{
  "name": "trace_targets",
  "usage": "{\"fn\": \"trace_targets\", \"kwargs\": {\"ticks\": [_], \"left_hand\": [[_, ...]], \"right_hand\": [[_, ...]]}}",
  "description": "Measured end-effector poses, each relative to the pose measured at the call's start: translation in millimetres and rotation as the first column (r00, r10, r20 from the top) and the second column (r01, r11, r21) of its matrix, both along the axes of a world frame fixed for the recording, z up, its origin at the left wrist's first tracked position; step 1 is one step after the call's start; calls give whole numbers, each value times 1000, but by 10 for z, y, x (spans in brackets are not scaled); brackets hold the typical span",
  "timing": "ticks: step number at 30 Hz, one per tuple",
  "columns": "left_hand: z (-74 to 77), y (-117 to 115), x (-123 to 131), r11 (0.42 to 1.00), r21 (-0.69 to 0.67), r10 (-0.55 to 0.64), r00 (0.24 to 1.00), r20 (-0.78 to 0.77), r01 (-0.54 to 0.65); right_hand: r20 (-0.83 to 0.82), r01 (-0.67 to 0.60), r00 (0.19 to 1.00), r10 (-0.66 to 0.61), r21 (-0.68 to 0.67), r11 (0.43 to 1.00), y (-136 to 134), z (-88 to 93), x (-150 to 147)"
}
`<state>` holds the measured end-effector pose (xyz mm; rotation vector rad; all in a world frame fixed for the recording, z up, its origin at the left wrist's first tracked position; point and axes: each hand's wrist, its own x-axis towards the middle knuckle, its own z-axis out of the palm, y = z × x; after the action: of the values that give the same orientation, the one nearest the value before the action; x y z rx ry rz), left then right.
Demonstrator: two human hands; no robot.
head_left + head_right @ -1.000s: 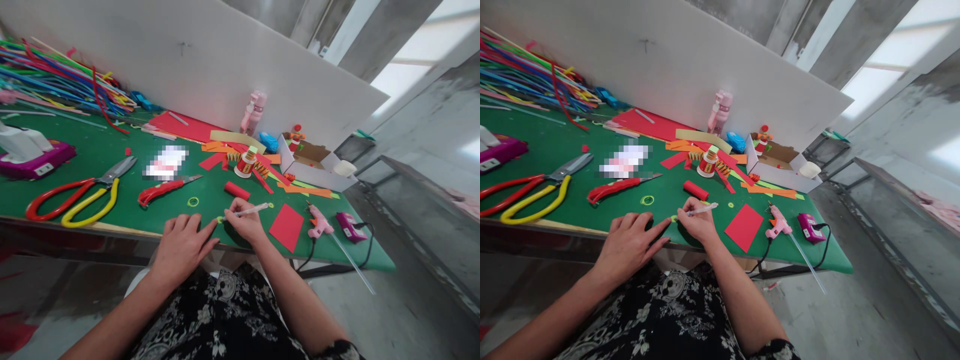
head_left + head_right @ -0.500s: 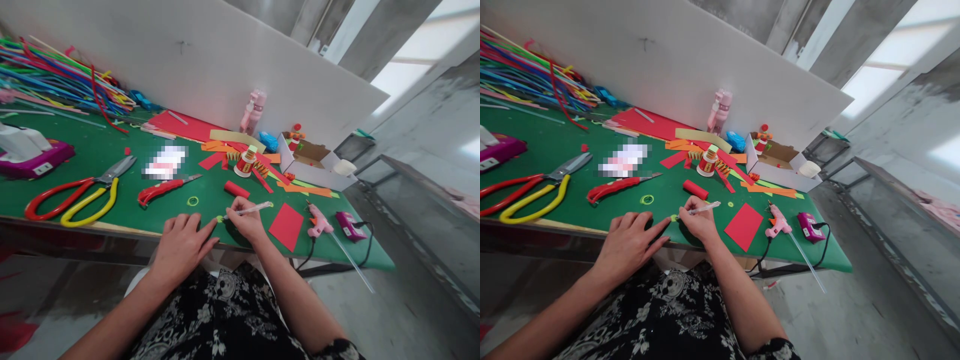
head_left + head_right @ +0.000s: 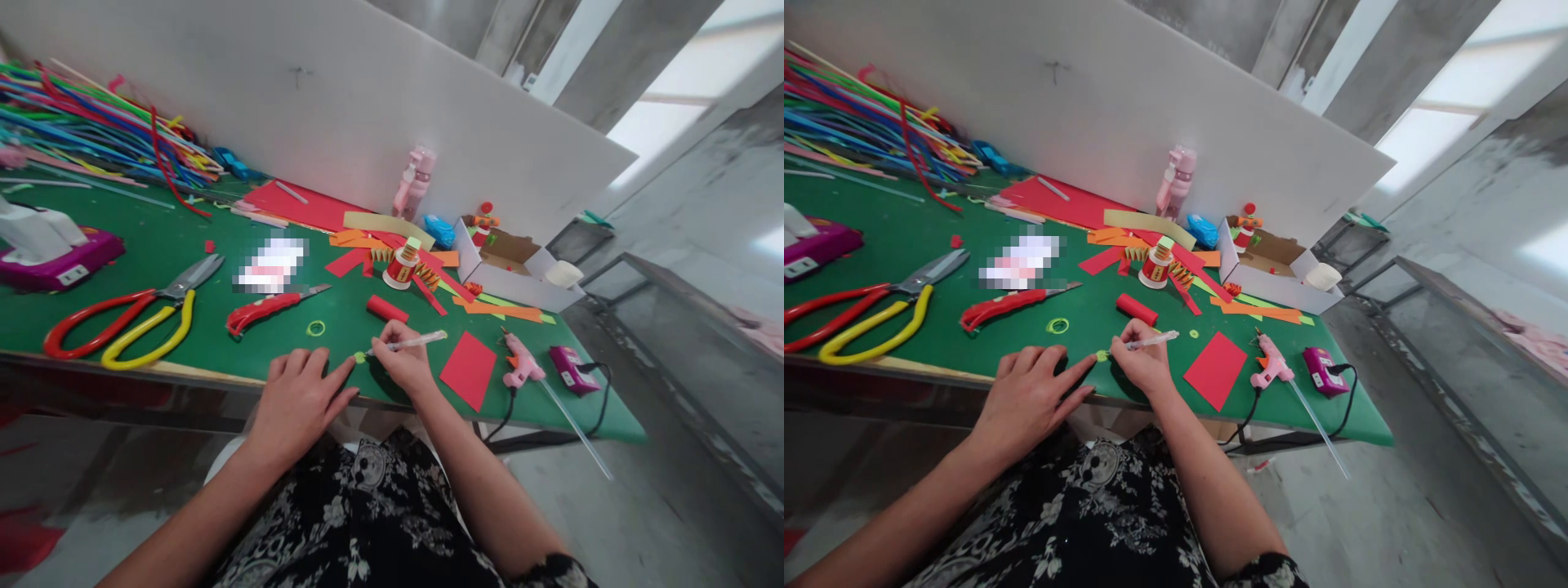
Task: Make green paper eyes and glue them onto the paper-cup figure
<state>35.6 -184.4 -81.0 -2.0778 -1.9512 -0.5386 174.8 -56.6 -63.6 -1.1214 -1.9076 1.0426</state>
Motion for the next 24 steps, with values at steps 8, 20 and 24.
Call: {"fn": "trace_targets", "kwargs": {"ticks": [8,20,24], "left_hand": [[-7,3,-4,1000,6,-1,1000,-28,2],[-9,6,-6,1000,24,0,998,-70,1],[-13,14,-11,999,34,-1,996,-86,4]], "right_hand": [[7,-13,1000,13,-21,1000,-14,10,-5],[-19,-68,998,68,-12,998,-20,-18,0],[-4,-74,997,74,-26,997,-23,-11,1]]}}
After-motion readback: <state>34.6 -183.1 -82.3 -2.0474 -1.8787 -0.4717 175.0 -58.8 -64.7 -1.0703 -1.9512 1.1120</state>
